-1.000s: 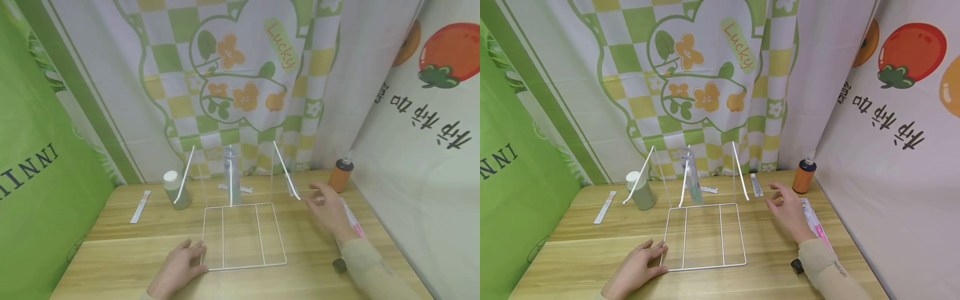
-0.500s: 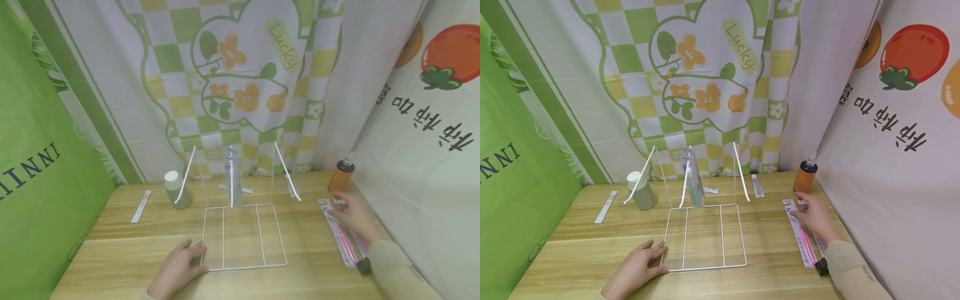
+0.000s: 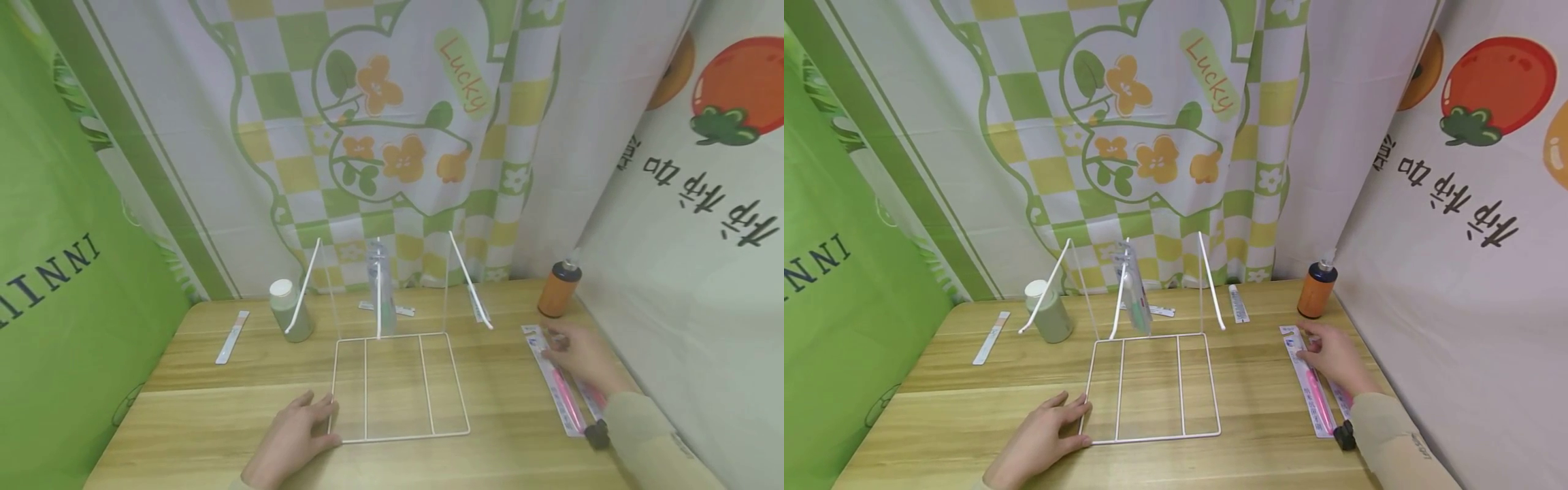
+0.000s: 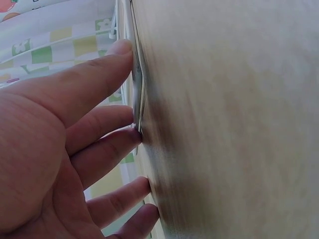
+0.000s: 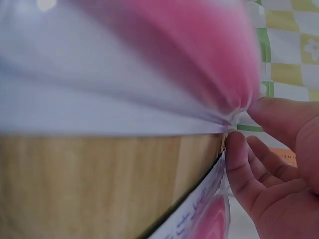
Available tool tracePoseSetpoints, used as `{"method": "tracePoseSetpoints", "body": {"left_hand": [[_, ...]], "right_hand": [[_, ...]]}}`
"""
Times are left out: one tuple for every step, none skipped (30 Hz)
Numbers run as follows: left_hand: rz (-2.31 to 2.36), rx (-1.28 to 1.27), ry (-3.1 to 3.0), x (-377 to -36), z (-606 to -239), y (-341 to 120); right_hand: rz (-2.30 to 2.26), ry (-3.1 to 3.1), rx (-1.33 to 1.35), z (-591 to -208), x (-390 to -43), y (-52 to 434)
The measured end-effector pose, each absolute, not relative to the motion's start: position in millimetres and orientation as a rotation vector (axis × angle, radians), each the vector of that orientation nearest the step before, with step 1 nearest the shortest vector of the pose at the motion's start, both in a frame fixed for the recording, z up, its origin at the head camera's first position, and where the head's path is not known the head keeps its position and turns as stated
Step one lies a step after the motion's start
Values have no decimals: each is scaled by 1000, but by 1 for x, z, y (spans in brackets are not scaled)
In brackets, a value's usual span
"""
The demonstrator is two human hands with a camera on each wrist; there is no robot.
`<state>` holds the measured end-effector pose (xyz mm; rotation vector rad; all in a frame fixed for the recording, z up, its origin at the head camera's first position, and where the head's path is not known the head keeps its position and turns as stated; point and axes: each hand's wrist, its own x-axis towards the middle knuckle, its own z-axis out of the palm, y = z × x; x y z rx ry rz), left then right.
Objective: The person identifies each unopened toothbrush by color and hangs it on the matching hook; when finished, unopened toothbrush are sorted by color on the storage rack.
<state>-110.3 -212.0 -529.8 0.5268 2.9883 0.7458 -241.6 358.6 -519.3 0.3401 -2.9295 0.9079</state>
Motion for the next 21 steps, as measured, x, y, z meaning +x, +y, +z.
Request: {"method": "tracePoseSetpoints", "body": {"left_hand": [[748,522,2986,-110,-529,-212],[753,516,2984,-110,-529,-212],[757,512,2982,-110,-529,-212],[761,508,2981,-110,-528,-212],[764,505,2980,-109,-528,-211],[767,504,2980,-109,-528,-211],[769,503,2981,-109,-528,-211],[769,503,2983,-109,-528,-211],[770,503,2986,-109,-528,-211],[769,503,2987,-109,-529,-211],[768,503,2989,-109,-529,-211],[768,504,2991,-109,-529,-212],[767,504,2993,-109,-530,-212],[767,505,2993,-109,-530,-212],[767,505,2994,-109,-531,-212],[765,505,2995,-110,-531,-212],[766,503,2995,-110,-531,-212],[767,504,2994,-109,-531,-212],[769,503,2993,-109,-531,-212],[770,504,2992,-109,-531,-212],[770,505,2991,-109,-531,-212]], "right_hand": [[899,-2931,343,-519,-241,359],[888,-2934,341,-519,-241,358],[882,-2937,341,-518,-241,358],[880,-2946,335,-518,-241,357],[872,-2957,336,-518,-242,357],[868,-2968,333,-519,-242,356],[860,-2978,334,-519,-243,355],[857,-2992,331,-519,-243,354],[848,-3003,334,-519,-243,353],[839,-3009,340,-518,-243,352],[821,-3010,350,-518,-243,351],[809,-3010,363,-518,-243,351],[798,-3011,368,-518,-243,349],[785,-3013,374,-517,-243,349],[769,-3013,377,-517,-243,348],[758,-3014,383,-517,-243,348],[747,-3019,380,-517,-243,347],[743,-3024,379,-517,-244,347],[743,-3028,370,-517,-244,347],[740,-3030,367,-517,-244,347],[742,-3031,361,-517,-244,347]]}}
